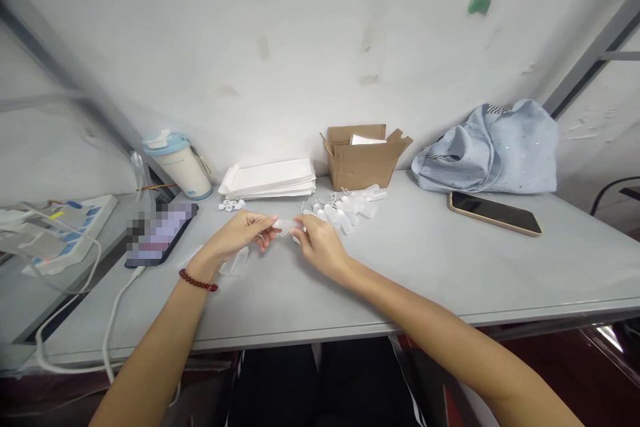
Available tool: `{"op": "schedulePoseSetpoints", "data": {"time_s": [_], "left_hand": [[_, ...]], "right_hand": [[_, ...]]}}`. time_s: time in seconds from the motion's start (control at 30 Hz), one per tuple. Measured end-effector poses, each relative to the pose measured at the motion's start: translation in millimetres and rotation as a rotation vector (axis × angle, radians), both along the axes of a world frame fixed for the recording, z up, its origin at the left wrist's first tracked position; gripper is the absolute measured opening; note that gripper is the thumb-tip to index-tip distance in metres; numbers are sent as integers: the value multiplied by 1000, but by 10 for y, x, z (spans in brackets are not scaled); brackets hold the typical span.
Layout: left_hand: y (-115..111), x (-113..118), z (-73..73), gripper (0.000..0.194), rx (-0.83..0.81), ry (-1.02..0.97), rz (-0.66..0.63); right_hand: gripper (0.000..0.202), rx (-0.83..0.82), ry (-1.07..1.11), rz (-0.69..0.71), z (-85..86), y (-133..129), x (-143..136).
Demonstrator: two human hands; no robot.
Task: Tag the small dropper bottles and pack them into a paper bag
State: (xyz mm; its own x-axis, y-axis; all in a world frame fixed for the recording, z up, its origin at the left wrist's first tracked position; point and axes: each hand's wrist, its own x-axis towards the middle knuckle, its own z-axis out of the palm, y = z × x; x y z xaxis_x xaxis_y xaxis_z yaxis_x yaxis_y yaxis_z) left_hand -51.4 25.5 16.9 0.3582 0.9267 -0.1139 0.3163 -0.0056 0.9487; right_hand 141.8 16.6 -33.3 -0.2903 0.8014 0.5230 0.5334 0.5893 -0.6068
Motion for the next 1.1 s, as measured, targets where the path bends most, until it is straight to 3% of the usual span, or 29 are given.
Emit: {"op": "schedulePoseSetpoints", "data": {"time_s": [0.37, 0.7, 0.87, 1.1], "left_hand": [[-3, 23, -12, 37, 180, 84, -38], [-45, 125, -29, 26, 253, 97, -30], [-34, 134, -7, 31, 215, 35, 17], [-41, 113, 18, 37, 190, -10, 36]], "right_hand": [[21, -151, 82, 63, 145, -29, 28], [41, -533, 248, 166, 155, 74, 62], [42, -474, 280, 133, 183, 31, 43], [24, -206, 180, 96, 181, -47, 17]]}}
